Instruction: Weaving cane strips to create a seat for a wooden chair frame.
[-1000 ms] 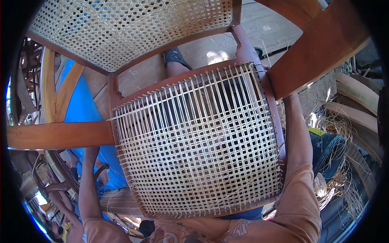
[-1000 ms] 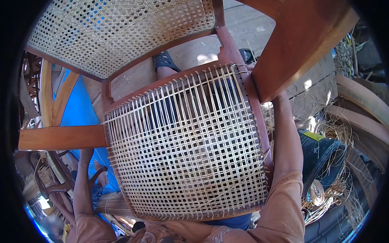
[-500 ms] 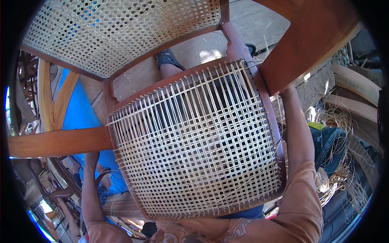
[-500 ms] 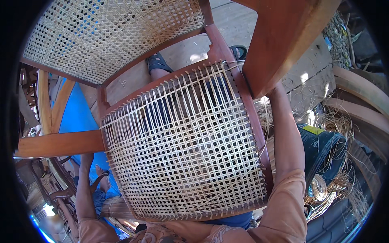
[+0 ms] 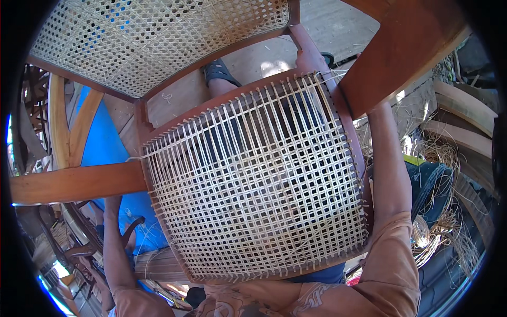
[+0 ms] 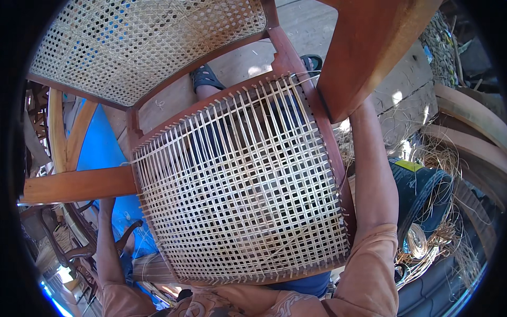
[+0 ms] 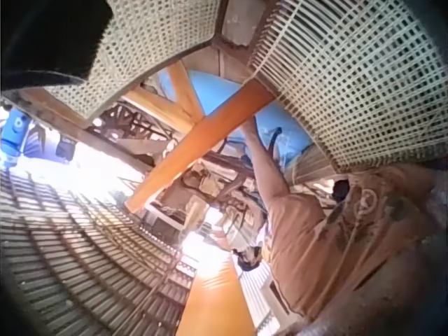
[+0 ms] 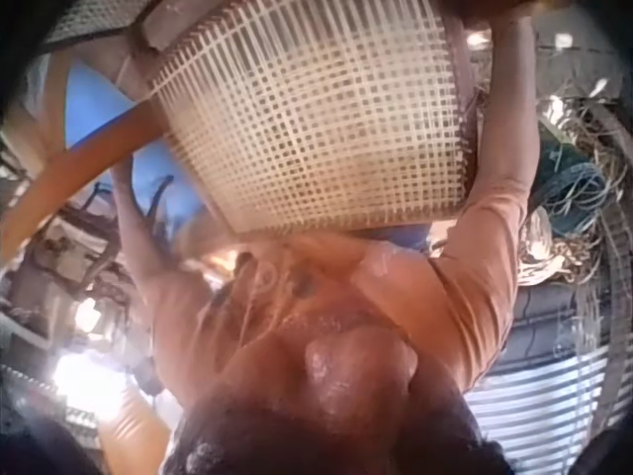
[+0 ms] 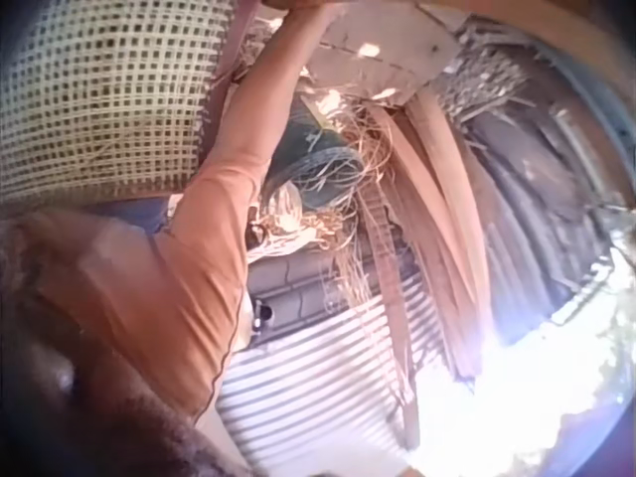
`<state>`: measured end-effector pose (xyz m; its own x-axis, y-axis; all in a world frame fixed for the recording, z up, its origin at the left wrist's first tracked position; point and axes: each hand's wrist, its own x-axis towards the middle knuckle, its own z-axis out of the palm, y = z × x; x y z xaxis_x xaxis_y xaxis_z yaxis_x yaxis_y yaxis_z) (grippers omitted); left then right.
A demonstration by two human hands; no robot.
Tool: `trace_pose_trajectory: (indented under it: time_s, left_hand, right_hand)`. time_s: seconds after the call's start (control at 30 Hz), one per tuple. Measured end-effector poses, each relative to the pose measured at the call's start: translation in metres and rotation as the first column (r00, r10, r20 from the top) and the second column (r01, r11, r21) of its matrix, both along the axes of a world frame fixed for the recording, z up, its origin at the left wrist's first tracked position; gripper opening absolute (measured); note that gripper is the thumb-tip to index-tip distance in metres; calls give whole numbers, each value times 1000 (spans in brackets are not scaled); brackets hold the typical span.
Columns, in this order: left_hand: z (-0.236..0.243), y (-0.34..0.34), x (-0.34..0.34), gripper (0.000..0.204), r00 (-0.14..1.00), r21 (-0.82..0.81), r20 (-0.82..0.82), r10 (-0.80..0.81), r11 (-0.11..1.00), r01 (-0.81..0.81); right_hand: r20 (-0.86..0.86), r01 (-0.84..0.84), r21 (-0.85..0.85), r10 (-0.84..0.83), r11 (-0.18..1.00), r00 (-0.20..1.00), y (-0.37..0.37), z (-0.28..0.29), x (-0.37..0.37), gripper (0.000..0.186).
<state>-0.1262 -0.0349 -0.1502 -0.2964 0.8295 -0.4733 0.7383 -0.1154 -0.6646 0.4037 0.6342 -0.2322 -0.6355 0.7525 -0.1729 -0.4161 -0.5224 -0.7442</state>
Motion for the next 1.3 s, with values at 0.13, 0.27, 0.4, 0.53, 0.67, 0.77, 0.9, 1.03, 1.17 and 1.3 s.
trace_pose_trajectory:
  time_s: [0.13,0.27,0.4,0.53,0.67,0.77,0.9,1.03,1.17,1.3]
  left_hand:
    - [3,-26,-33,41,985,98,51,164,981,-168]
    - [15,-28,-42,43,988,131,2,153,980,-152]
    - [18,-17,-38,40,678,144,496,542,719,-680]
    - [14,-12,-36,39,670,159,497,551,702,-695]
    - [11,-12,-41,39,667,159,499,553,698,-698]
    - [10,-15,-44,38,666,160,498,554,697,-699]
    - [5,-20,-46,38,662,169,503,556,688,-706]
    - [0,-24,-49,38,653,180,515,555,675,-716]
    - [-2,-26,-51,38,646,181,524,555,669,-721]
    - [-1,-28,-47,38,641,179,523,562,663,-727]
  right_hand:
    - [-128,55,20,-52,998,990,-6,-7,0,43]
    - [116,254,159,-274,954,955,-10,-11,4,37]
    - [78,362,106,-371,926,926,4,-27,15,37]
    - [288,273,331,-372,903,883,19,-43,28,38]
    - [155,423,61,-427,904,891,9,-33,23,39]
    - [156,487,-30,-477,873,865,-9,-6,7,44]
    - [601,288,469,-540,835,589,-26,32,6,50]
    - [474,-605,773,-809,193,349,-19,36,27,52]
    - [622,-649,699,-703,300,345,-12,22,41,59]
    - [503,-99,611,-289,785,815,3,46,28,54]
